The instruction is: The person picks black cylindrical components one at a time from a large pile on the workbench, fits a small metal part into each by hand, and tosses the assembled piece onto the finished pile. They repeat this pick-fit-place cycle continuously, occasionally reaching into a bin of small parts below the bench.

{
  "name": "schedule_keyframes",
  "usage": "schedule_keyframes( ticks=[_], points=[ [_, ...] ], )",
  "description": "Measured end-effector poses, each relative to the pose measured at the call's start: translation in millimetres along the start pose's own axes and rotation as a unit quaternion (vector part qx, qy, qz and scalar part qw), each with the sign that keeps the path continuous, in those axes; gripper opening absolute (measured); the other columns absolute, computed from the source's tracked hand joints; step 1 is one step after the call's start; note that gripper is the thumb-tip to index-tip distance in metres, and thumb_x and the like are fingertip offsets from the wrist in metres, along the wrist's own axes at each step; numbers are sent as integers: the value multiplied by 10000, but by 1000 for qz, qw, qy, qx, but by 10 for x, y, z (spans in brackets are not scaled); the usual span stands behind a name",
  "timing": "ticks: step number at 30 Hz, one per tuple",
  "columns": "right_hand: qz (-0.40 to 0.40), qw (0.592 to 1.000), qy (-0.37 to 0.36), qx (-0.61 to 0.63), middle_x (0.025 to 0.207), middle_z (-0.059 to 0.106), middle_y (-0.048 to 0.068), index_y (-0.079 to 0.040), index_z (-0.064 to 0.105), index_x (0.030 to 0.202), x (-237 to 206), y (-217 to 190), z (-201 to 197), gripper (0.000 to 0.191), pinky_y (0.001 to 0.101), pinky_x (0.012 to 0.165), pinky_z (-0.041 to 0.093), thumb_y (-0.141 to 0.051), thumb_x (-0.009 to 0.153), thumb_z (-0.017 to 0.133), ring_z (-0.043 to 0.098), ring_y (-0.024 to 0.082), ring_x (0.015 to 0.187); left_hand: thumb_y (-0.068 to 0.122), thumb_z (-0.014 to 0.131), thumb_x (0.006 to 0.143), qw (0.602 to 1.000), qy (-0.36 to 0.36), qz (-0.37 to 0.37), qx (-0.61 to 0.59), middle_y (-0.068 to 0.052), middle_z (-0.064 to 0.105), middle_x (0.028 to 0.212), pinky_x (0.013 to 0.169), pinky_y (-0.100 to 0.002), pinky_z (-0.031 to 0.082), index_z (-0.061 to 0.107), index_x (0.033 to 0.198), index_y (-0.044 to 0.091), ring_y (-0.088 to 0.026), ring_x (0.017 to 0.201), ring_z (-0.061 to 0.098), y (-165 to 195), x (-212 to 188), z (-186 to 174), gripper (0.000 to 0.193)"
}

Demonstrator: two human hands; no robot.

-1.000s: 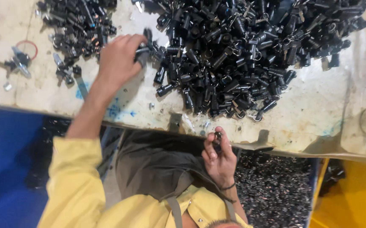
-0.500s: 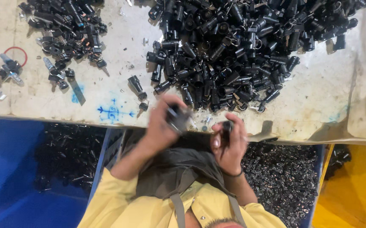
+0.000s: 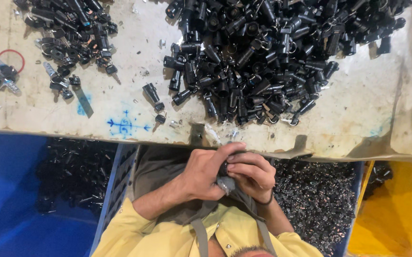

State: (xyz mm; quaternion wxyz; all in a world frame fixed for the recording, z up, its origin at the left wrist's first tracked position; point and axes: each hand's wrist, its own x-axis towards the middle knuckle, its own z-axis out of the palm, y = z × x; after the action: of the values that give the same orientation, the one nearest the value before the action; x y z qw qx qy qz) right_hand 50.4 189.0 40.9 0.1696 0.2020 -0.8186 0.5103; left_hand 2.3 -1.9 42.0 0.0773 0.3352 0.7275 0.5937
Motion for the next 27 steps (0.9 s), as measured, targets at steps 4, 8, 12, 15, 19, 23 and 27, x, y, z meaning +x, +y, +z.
schedule_keyframes(
  ticks=[4,8,12,15,19,23,27],
  points=[
    [-6,996,-86,-29,884,696,54,-91,740,966,33,22,-132,245,341,714,560,-82,753,860,709,226,783,179,731,615,994,-80,16,69,-103,724,877,646,-420,564,395,1542,86,-331,753,719,-41,7,-36,990],
    [-34,990,-136,-14,894,702,55,-69,726,989,111,98,-157,230,345,656,549,-54,791,842,707,243,763,210,748,595,977,-167,-17,133,-92,692,752,574,-454,533,316,1589,84,-341,657,684,-106,20,-113,1091],
    [-54,982,-182,-12,894,704,56,-59,712,999,181,134,-155,232,352,617,539,-45,805,839,694,247,734,206,744,597,975,-180,-18,131,-108,699,768,558,-465,525,281,1599,75,-352,650,680,-169,-17,-147,1112],
    [-66,979,-193,-17,898,705,55,-43,705,1011,202,127,-190,249,355,608,532,-58,806,845,687,241,724,193,719,653,986,-149,-14,75,-105,711,793,552,-457,510,296,1605,82,-354,661,682,-202,-70,-111,1048],
    [-79,982,-158,-64,878,689,51,-43,718,1011,143,112,-140,253,345,602,526,-60,799,854,680,222,704,193,716,752,992,-94,-66,46,-101,682,721,563,-455,515,333,1595,101,-346,643,684,-218,-113,-40,930],
    [-31,992,-79,-90,912,698,59,-63,712,1029,-12,120,73,237,348,656,543,-38,824,828,700,234,757,160,703,753,994,-42,-98,31,-101,670,720,586,-448,531,338,1607,128,-343,659,690,-235,-146,-21,929],
    [9,991,-131,-28,892,698,58,-78,727,1015,-74,248,41,228,348,643,533,-60,823,849,698,234,746,154,724,712,990,-99,-77,64,-110,686,758,595,-464,533,294,1615,124,-348,663,689,-310,-201,18,1001]
  ],
)
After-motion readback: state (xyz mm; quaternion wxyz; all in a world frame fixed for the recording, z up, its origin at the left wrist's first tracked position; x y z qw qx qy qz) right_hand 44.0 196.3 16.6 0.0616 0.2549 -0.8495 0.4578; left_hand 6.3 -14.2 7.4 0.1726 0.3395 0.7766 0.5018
